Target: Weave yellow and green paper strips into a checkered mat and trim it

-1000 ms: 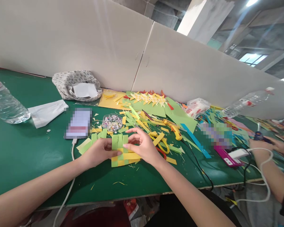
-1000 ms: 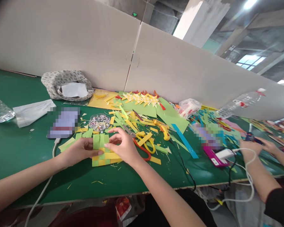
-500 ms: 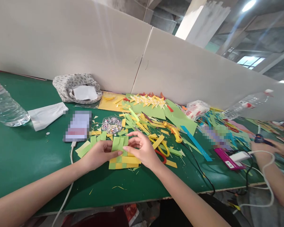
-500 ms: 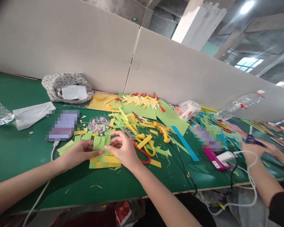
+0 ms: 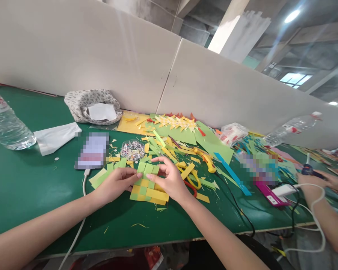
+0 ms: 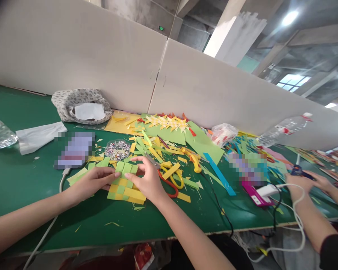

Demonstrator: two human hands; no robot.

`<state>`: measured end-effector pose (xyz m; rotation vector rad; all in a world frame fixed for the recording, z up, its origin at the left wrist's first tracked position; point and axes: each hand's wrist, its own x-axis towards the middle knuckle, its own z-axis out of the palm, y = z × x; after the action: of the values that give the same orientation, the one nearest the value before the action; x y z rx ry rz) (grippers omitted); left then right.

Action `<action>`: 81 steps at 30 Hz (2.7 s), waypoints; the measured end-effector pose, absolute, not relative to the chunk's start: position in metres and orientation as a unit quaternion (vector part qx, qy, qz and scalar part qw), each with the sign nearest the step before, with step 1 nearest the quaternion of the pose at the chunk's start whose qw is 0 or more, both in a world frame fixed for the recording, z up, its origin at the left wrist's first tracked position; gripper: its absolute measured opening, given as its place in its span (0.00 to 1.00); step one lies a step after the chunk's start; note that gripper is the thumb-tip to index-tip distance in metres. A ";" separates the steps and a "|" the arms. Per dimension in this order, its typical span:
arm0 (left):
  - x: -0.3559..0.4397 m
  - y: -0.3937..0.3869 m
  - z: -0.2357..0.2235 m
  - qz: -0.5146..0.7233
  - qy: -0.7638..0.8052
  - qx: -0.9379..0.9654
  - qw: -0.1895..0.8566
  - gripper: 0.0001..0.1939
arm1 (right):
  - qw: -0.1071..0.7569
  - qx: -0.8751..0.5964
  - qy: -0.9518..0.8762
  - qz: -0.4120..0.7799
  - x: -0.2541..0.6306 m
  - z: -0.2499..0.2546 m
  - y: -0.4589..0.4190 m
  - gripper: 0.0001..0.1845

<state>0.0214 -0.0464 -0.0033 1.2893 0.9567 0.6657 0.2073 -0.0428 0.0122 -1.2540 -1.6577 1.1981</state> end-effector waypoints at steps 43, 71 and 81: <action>0.021 -0.048 0.001 0.296 0.421 0.553 0.655 0.17 | 0.339 -0.494 -0.658 0.456 0.205 0.021 -0.046 0.19; 0.018 -0.048 -0.001 0.309 0.491 0.571 0.581 0.20 | 0.326 -0.492 -0.653 0.475 0.208 0.019 -0.047 0.24; 0.016 -0.047 -0.003 0.309 0.471 0.547 0.619 0.18 | 0.316 -0.504 -0.650 0.472 0.208 0.020 -0.046 0.25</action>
<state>0.0160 -0.0468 -0.0026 1.2585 1.0836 0.7118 0.2080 -0.0459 0.0201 -1.3264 -1.7127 1.2434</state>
